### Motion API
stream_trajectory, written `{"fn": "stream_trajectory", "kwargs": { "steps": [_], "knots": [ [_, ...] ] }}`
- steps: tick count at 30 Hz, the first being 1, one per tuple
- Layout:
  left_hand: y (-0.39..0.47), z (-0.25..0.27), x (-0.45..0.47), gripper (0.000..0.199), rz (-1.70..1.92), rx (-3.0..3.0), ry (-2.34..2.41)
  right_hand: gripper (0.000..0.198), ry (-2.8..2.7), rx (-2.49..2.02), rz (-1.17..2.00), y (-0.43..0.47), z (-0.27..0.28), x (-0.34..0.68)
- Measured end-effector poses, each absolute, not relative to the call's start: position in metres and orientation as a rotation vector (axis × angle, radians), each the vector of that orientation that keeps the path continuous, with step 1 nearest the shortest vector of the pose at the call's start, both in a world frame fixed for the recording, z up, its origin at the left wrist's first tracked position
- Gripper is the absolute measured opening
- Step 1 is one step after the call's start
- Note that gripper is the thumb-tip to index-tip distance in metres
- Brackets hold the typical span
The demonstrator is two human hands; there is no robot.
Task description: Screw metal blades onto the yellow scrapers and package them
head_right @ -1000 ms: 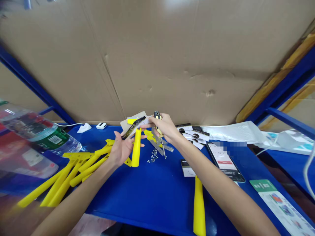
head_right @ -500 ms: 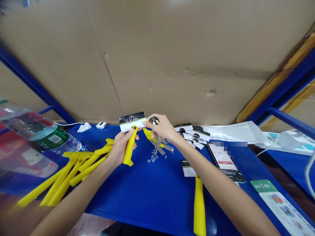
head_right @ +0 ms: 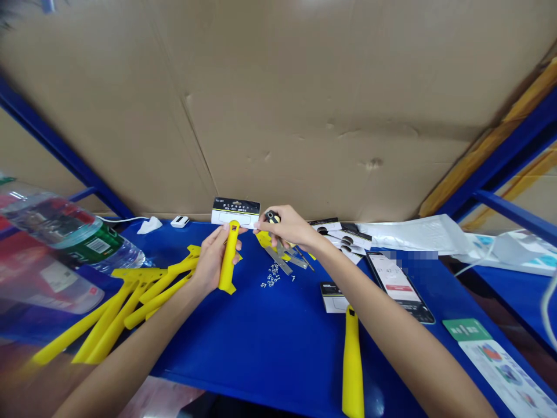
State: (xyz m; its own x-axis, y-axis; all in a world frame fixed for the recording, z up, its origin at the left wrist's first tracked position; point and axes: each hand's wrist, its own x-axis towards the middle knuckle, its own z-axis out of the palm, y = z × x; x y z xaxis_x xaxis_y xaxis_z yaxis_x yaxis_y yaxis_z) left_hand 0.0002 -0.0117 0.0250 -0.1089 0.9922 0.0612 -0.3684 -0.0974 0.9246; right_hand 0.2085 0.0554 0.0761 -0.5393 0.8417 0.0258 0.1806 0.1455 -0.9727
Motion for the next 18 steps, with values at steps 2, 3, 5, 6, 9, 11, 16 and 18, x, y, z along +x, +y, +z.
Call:
{"fn": "stream_trajectory", "kwargs": {
  "steps": [2,3,5,6,9,11,16,18],
  "knots": [
    [-0.012,0.025,0.0,0.041,1.491,0.935,0.946,0.031,-1.83,-1.008,1.408,0.054,0.078,0.208],
    [-0.012,0.026,0.0,0.041,1.487,0.93,0.946,0.031,-1.833,-1.021,1.399,0.053,0.08,0.209],
    [-0.01,0.028,-0.001,0.039,1.469,0.89,0.942,0.03,-1.861,-1.019,1.386,0.052,0.081,0.21],
    [-0.009,0.029,-0.002,0.037,1.456,0.853,0.928,0.03,-1.89,-1.001,1.379,0.052,0.082,0.211],
    [-0.007,0.034,-0.007,0.027,1.363,0.682,0.784,0.035,-1.967,-0.938,1.314,0.051,0.085,0.213],
    [-0.008,0.035,-0.01,0.019,1.251,0.579,0.631,0.041,-1.985,-0.916,1.182,0.05,0.087,0.214],
    [-0.012,0.031,-0.014,0.017,0.963,0.545,0.439,0.052,-2.058,-0.755,0.826,0.046,0.095,0.213],
    [-0.014,0.029,-0.014,0.02,0.858,0.601,0.408,0.048,-2.086,-0.767,0.893,0.043,0.098,0.213]
  ]
}}
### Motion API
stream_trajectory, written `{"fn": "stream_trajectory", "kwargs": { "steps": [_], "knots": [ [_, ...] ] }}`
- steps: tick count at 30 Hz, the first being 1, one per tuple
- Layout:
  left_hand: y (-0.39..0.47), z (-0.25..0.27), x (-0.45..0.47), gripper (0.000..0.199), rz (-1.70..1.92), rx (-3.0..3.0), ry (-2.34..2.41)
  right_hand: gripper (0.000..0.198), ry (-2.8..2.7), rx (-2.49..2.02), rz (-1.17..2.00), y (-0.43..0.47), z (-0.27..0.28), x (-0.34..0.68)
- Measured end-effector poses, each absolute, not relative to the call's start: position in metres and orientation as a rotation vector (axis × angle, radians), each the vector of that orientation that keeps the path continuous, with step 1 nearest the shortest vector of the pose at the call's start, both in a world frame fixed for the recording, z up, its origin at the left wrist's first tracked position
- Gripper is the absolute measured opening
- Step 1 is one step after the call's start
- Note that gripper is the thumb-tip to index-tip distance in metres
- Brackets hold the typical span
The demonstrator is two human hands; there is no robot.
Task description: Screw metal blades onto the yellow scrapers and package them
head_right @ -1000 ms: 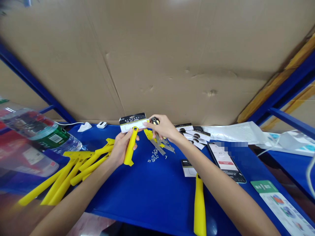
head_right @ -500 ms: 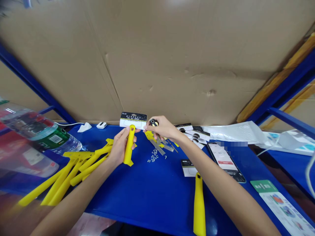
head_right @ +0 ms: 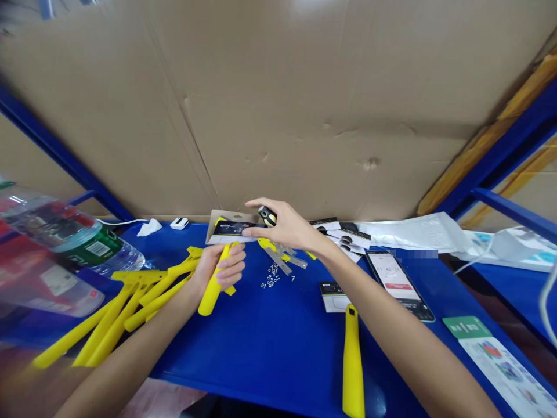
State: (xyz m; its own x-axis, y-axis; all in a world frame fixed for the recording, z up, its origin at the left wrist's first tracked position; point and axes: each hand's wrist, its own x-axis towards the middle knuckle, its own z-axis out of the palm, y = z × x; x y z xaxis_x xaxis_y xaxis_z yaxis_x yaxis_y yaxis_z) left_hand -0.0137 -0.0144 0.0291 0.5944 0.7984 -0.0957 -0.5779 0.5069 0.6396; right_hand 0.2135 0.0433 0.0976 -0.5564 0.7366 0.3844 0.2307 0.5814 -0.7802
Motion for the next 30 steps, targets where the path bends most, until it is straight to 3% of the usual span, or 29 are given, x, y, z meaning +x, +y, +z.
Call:
{"fn": "stream_trajectory", "kwargs": {
  "steps": [3,6,14,20,26,28,30],
  "knots": [
    [-0.016,0.027,-0.012,0.025,0.754,0.701,0.388,0.031,-2.101,-0.861,1.075,0.04,0.099,0.215],
    [-0.017,0.025,-0.009,0.029,0.774,0.759,0.434,0.023,-2.075,-0.886,1.054,0.041,0.099,0.216],
    [-0.015,0.026,-0.002,0.028,0.904,0.842,0.657,0.029,-2.051,-0.937,0.924,0.049,0.101,0.22],
    [-0.014,0.016,0.004,0.036,1.225,1.091,0.828,0.018,-1.998,-0.956,0.82,0.058,0.097,0.225],
    [-0.022,0.009,0.008,0.072,1.667,1.532,1.187,0.032,-1.972,-1.003,0.873,0.052,0.104,0.226],
    [-0.025,0.01,0.008,0.064,1.68,1.705,1.228,0.039,-1.982,-0.967,0.882,0.049,0.106,0.225],
    [-0.027,0.011,0.008,0.048,1.623,1.83,1.183,0.033,-1.989,-0.955,0.909,0.046,0.108,0.223]
  ]
}}
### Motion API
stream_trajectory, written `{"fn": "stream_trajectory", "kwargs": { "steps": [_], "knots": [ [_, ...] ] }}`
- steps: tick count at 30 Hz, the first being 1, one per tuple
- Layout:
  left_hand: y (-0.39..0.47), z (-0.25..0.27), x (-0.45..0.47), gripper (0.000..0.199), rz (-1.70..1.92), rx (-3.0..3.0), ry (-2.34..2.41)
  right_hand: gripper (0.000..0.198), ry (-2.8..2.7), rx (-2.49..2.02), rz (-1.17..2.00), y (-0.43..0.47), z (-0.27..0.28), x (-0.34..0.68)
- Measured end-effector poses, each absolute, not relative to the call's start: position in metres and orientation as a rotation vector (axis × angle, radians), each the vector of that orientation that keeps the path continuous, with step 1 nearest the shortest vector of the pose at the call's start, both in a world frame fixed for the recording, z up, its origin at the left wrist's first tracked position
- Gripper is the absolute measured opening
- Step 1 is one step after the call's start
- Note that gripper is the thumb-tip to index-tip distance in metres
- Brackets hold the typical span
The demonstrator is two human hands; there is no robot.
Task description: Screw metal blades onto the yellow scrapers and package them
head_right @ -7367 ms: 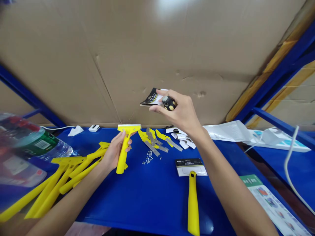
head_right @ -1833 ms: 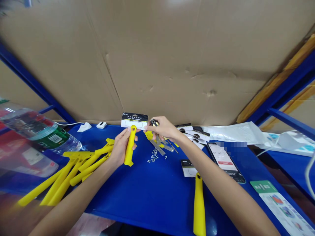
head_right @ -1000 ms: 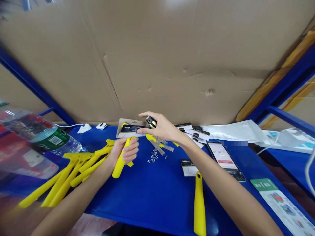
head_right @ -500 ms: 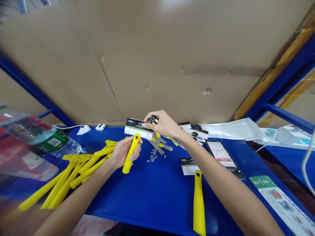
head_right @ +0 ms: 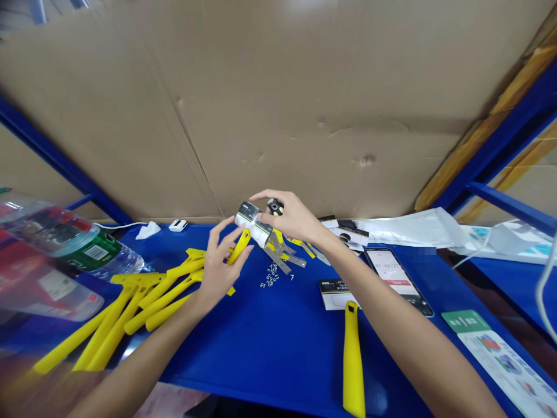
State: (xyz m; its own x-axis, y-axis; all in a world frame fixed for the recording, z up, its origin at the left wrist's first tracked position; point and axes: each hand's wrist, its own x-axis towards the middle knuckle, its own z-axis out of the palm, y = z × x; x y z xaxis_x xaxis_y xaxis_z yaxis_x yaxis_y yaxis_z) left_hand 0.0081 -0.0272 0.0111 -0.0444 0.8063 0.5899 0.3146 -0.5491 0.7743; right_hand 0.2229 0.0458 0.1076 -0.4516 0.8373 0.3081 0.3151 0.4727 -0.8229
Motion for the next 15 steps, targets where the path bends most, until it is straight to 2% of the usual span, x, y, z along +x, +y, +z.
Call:
{"fn": "stream_trajectory", "kwargs": {
  "steps": [2,3,8,15],
  "knots": [
    [-0.027,0.009,0.008,0.043,1.535,1.848,1.103,0.019,-1.985,-0.991,0.928,0.044,0.108,0.222],
    [-0.027,0.008,0.008,0.044,1.494,1.818,1.083,0.019,-1.986,-1.016,0.935,0.043,0.108,0.222],
    [-0.025,0.004,0.012,0.044,1.367,1.506,1.07,0.044,-2.118,-1.023,0.937,0.042,0.113,0.229],
    [-0.032,0.021,0.014,0.04,1.134,1.301,0.799,0.034,-2.231,-1.015,0.747,0.054,0.12,0.246]
  ]
}}
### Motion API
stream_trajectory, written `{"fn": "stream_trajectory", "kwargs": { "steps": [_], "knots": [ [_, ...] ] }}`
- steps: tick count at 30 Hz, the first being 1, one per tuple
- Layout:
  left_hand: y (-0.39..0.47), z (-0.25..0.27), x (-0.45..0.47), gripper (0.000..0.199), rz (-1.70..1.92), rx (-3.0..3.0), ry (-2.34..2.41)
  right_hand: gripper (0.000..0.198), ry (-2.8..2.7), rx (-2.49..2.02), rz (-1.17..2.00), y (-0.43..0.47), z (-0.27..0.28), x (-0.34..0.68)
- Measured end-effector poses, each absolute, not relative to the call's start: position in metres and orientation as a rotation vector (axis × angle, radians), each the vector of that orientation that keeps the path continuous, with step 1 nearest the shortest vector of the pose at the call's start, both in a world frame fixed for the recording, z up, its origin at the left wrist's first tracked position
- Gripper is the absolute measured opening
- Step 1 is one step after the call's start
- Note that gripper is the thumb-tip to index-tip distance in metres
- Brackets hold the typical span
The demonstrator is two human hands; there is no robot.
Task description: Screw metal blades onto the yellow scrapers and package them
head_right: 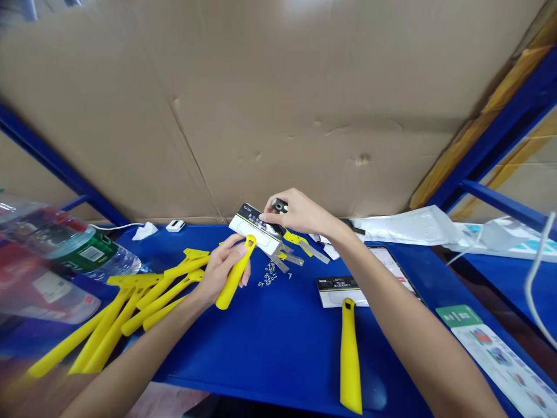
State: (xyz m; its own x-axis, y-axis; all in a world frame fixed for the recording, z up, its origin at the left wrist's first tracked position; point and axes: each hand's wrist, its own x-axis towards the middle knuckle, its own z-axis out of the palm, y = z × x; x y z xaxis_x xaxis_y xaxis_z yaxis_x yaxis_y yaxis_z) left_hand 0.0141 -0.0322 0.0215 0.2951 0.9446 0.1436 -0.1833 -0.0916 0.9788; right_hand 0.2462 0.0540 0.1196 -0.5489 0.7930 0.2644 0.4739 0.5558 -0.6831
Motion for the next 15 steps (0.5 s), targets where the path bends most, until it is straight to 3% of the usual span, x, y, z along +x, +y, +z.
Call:
{"fn": "stream_trajectory", "kwargs": {
  "steps": [15],
  "knots": [
    [-0.037,0.013,0.026,0.036,1.037,1.092,0.654,0.027,-2.38,-1.033,0.703,0.055,0.123,0.255]
  ]
}}
